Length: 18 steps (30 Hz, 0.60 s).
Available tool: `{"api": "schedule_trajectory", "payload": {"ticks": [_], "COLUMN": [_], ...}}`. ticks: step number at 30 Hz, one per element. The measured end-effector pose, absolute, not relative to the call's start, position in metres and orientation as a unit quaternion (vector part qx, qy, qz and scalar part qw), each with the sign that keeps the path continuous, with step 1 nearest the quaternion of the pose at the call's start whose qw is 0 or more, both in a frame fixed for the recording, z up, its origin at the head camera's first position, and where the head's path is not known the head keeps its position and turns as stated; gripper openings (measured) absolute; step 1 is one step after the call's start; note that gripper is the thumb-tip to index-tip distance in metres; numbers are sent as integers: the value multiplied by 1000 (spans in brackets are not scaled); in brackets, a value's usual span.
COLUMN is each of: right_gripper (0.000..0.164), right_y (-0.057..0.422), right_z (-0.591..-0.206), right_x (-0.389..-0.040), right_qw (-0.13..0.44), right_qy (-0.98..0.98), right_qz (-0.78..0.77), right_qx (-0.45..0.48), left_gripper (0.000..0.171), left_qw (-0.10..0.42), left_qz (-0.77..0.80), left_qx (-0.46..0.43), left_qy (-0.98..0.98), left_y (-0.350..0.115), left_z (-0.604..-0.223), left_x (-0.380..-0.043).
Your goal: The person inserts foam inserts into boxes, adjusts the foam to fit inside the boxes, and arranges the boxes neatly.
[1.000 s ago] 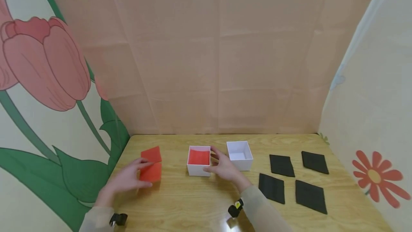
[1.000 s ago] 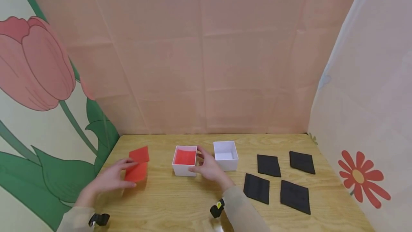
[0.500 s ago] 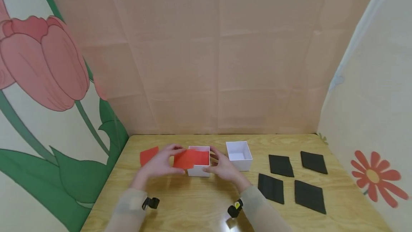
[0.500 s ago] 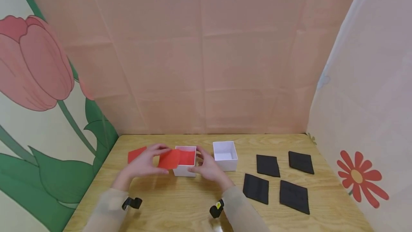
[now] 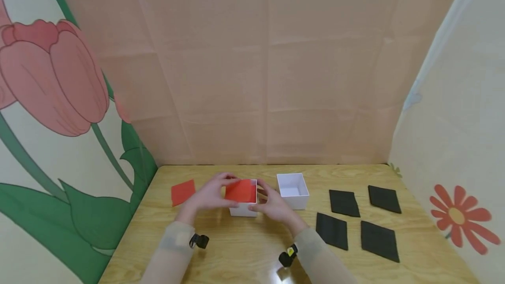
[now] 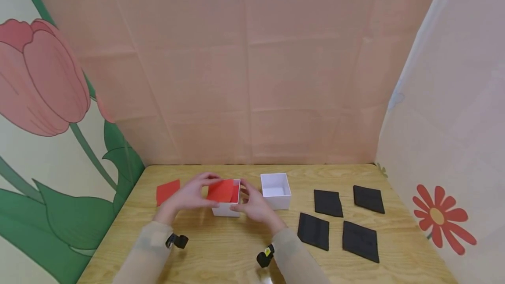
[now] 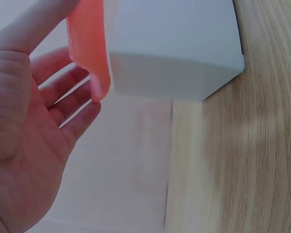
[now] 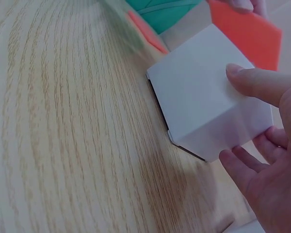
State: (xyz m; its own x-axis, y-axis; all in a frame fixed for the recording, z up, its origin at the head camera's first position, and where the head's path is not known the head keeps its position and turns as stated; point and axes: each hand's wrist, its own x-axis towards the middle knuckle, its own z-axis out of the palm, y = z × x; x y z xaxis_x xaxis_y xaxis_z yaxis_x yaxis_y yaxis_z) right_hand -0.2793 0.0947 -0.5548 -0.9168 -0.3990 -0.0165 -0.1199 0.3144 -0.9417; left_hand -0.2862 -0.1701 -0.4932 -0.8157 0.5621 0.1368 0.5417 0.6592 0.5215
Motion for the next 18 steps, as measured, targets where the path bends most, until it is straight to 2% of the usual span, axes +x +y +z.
{"api": "schedule_trajectory", "payload": {"ticks": [8,18], "right_gripper": [102,101], "right_y": [94,94], "right_z": [-554,-556], "right_x": [-279,-280], "right_qw": [118,112], "right_qy": [801,787], "right_qz": [-562,-580], "right_qx": [-169,-181], "left_gripper": [87,82], "left_qw": [24,17], "left_qz": [270,269], "left_qx": [301,307], "left_qy": [914,913], "left_y": [-162,-152], "left_z": [-498,-500], "left_x": [-296,-301]}}
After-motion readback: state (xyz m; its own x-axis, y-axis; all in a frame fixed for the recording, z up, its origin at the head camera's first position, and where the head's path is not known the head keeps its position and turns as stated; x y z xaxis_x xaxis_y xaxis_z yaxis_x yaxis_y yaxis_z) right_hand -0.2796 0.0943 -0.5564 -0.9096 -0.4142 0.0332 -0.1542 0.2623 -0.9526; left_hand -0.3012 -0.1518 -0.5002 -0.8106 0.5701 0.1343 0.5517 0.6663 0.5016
